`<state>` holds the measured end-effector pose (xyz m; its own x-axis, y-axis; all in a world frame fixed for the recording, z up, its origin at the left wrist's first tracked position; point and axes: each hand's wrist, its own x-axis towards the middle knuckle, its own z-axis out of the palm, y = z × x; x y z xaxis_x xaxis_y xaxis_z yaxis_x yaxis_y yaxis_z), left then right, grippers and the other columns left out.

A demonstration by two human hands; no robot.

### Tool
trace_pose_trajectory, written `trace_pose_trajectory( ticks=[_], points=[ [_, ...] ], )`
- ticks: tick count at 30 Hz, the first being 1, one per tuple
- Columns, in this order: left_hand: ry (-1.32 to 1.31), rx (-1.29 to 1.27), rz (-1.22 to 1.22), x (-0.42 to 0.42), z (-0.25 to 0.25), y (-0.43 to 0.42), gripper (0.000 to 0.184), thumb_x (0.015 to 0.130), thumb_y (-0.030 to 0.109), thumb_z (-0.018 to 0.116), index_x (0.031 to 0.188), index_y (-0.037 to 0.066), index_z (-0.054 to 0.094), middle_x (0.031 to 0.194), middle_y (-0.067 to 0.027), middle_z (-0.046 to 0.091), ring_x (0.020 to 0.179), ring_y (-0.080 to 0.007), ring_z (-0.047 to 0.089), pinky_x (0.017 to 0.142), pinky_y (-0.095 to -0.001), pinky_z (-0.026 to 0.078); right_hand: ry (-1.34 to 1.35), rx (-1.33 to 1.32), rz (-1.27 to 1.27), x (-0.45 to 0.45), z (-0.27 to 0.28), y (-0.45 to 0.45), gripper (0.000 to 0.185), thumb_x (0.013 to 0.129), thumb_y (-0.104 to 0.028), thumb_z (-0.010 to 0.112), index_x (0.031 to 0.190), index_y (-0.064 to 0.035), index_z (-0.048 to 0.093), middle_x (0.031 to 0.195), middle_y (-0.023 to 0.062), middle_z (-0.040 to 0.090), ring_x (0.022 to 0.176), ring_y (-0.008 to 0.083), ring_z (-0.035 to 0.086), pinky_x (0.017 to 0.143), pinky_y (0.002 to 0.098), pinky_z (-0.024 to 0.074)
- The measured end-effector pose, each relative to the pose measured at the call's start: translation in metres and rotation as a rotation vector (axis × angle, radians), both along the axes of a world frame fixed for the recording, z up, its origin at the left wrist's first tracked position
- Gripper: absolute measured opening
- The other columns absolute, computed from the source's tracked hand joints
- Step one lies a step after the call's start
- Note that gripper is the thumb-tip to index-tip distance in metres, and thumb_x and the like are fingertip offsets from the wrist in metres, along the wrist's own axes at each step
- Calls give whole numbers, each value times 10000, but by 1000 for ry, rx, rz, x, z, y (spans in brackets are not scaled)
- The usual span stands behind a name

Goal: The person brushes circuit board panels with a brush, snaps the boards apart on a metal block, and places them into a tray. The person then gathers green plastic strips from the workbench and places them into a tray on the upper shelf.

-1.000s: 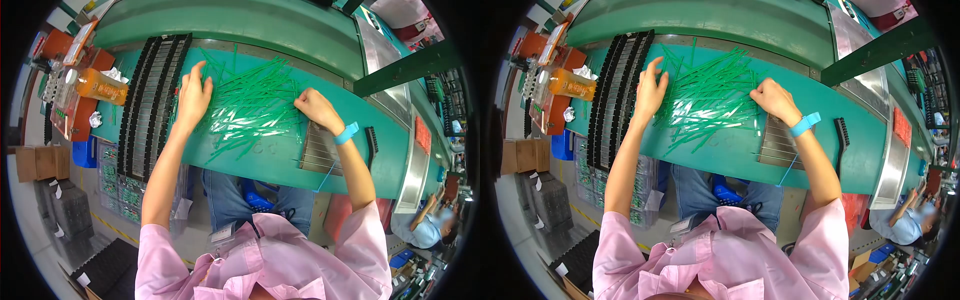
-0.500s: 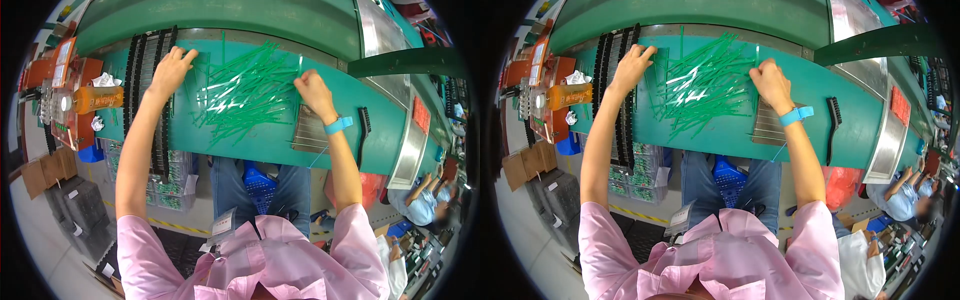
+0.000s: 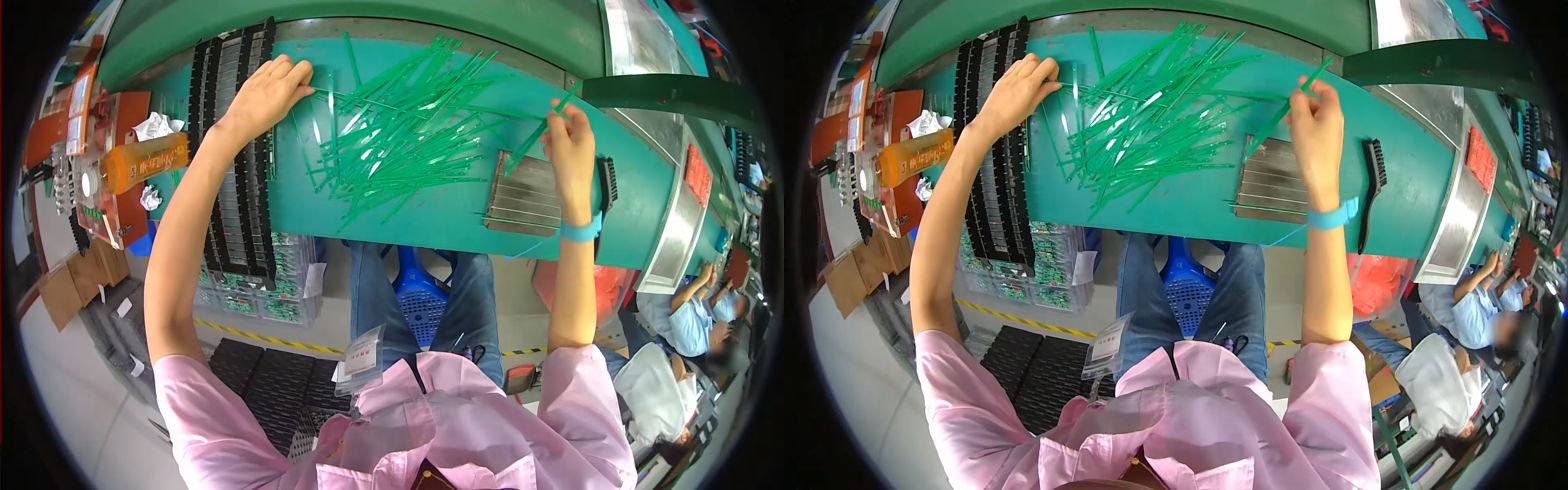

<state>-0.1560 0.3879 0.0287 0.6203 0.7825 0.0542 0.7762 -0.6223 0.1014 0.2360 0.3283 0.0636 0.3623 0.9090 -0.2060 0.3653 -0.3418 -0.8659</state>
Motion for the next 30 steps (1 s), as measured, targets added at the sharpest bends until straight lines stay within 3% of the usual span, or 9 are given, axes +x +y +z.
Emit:
trace_pose_trajectory(
  ticks=[5, 11, 16, 20, 23, 25, 27, 30],
  points=[
    [17, 36, -15, -4, -2, -3, 167, 844, 190, 583, 906, 83, 470, 773, -45, 495, 762, -194, 511, 776, -310, 436, 222, -177, 17, -19, 3, -30, 178, 893, -127, 509, 1043, -44, 558, 743, 30, 525, 583, 71, 471, 467, 174, 336],
    [7, 77, -68, 5, 19, -18, 137, 849, 173, 578, 894, 85, 484, 753, -40, 490, 719, -200, 517, 743, -315, 447, 204, -92, -34, 0, 11, -13, 136, 904, -147, 518, 993, -53, 558, 756, 21, 518, 575, 63, 458, 462, 173, 325],
    [0, 58, 54, 2, 42, -40, 98, 853, 155, 574, 885, 95, 504, 739, -41, 483, 676, -209, 520, 694, -335, 459, 392, -104, -31, 18, 15, -7, 119, 912, -164, 525, 952, -55, 551, 744, 6, 499, 555, 55, 434, 455, 173, 311],
    [-80, -205, 572, 7, 61, -71, 90, 842, 148, 584, 894, 107, 522, 769, -43, 512, 663, -214, 533, 643, -346, 462, 302, -46, -6, 17, 12, -8, 136, 905, -186, 545, 858, -59, 533, 666, -1, 462, 530, 59, 431, 446, 181, 329],
    [-203, -330, 728, 19, 65, -81, 100, 832, 147, 592, 904, 117, 530, 827, -55, 548, 710, -228, 553, 638, -352, 460, 368, -193, 160, 5, 15, -13, 149, 907, -199, 551, 859, -59, 526, 663, -7, 458, 521, 57, 421, 440, 178, 321],
    [-221, -53, 496, 31, 44, -87, 112, 812, 122, 606, 902, 114, 540, 859, -69, 560, 740, -243, 556, 639, -357, 459, 410, -330, 335, -3, 21, -15, 164, 909, -211, 557, 861, -60, 519, 660, -13, 454, 513, 55, 411, 433, 176, 313],
    [-314, 126, 352, 56, 20, -88, 127, 791, 106, 623, 889, 92, 544, 843, -79, 546, 778, -256, 550, 669, -361, 457, 428, -352, 332, -10, 23, -15, 160, 910, -212, 558, 875, -60, 521, 674, -16, 457, 514, 53, 408, 429, 173, 308],
    [-315, 270, 411, 92, -7, -89, 154, 774, 108, 642, 888, 67, 549, 855, -83, 550, 809, -258, 546, 703, -350, 452, 478, -428, 285, -18, 25, -21, 154, 913, -213, 560, 917, -62, 529, 719, -23, 466, 516, 48, 400, 416, 163, 290]
  ],
)
